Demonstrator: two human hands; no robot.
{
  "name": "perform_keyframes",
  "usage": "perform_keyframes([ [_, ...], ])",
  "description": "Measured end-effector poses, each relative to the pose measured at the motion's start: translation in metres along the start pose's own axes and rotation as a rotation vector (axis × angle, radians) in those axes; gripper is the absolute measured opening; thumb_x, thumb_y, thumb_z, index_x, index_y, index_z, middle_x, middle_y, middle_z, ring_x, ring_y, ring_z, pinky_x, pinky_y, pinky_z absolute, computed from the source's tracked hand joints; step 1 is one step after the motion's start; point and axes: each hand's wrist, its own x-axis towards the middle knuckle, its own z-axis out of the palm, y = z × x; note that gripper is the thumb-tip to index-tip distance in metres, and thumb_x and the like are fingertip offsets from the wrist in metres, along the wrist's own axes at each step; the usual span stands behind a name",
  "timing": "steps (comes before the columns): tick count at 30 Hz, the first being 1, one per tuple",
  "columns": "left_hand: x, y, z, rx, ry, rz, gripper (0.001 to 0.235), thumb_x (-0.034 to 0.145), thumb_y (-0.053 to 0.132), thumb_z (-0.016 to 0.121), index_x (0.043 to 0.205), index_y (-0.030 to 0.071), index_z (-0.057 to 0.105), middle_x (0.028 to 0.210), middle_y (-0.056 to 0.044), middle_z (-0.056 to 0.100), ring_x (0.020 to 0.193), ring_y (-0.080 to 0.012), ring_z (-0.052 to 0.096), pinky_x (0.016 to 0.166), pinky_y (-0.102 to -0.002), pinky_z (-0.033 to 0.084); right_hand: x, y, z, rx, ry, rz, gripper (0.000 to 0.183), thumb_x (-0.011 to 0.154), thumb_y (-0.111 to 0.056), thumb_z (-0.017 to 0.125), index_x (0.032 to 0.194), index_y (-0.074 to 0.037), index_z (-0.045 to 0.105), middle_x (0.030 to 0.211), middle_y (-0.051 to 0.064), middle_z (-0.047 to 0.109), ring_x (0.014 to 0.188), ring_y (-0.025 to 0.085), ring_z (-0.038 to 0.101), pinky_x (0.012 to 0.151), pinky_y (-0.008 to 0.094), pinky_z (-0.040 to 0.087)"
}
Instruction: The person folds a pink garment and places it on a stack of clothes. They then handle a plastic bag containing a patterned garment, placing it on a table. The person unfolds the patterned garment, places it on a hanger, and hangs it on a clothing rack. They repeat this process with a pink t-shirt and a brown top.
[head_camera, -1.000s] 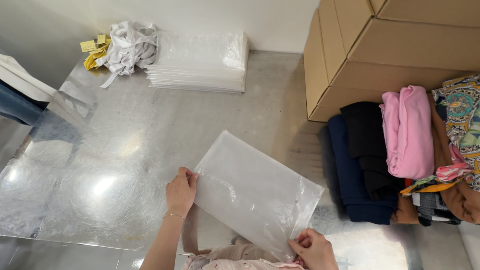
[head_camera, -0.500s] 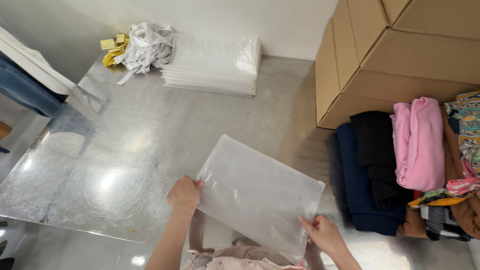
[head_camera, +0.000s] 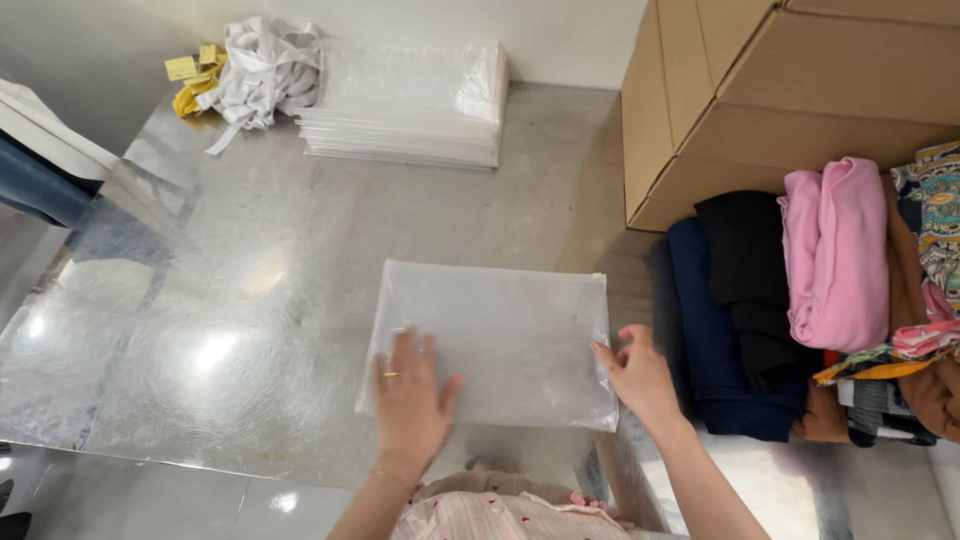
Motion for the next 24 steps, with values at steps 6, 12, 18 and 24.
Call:
perform_keyframes([
  [6, -0.008, 0.027, 0.036, 0.017, 0.069, 0.078, 0.073, 0.104, 0.065, 0.034, 0.160, 0.017, 0.037, 0.171, -0.018, 0.025, 0.157, -0.0355, 0.024, 0.121, -0.067, 0.019, -0.060, 0.041, -0.014, 0.298, -0.113, 0.205, 0.044, 0.097, -0.043, 0.069, 0.091, -0.003, 0.084, 0.063, 0.009, 0.059, 0.066, 0.018, 0.056, 0.067, 0.030, 0.040],
  [12, -0.013, 0.027, 0.035, 0.101, 0.119, 0.087, 0.077, 0.102, 0.067, 0.036, 0.162, 0.019, 0.035, 0.171, -0.018, 0.027, 0.156, -0.0364, 0.028, 0.121, -0.066, 0.024, -0.091, 0.038, 0.002, 0.674, 0.044, 0.190, 0.016, 0.084, -0.007, 0.090, 0.091, 0.006, 0.085, 0.060, 0.009, 0.057, 0.053, 0.017, 0.040, 0.055, 0.029, 0.035],
  [18, -0.014, 0.025, 0.037, 0.085, 0.134, 0.081, 0.078, 0.102, 0.070, 0.033, 0.162, 0.020, 0.035, 0.172, -0.019, 0.025, 0.156, -0.0364, 0.027, 0.121, -0.068, 0.022, -0.068, 0.070, 0.012, 0.825, -0.078, 0.001, 0.010, 0.089, 0.002, 0.079, 0.087, 0.012, 0.077, 0.055, 0.020, 0.059, 0.051, 0.025, 0.049, 0.054, 0.034, 0.044],
  [24, -0.014, 0.024, 0.039, 0.122, 0.128, 0.078, 0.081, 0.100, 0.074, 0.032, 0.162, 0.022, 0.034, 0.172, -0.018, 0.023, 0.158, -0.0350, 0.025, 0.121, -0.068, 0.022, -0.046, 0.094, 0.009, 0.671, -0.397, 0.076, 0.017, 0.097, -0.001, 0.075, 0.086, 0.003, 0.063, 0.062, 0.019, 0.061, 0.050, 0.024, 0.050, 0.051, 0.035, 0.040],
])
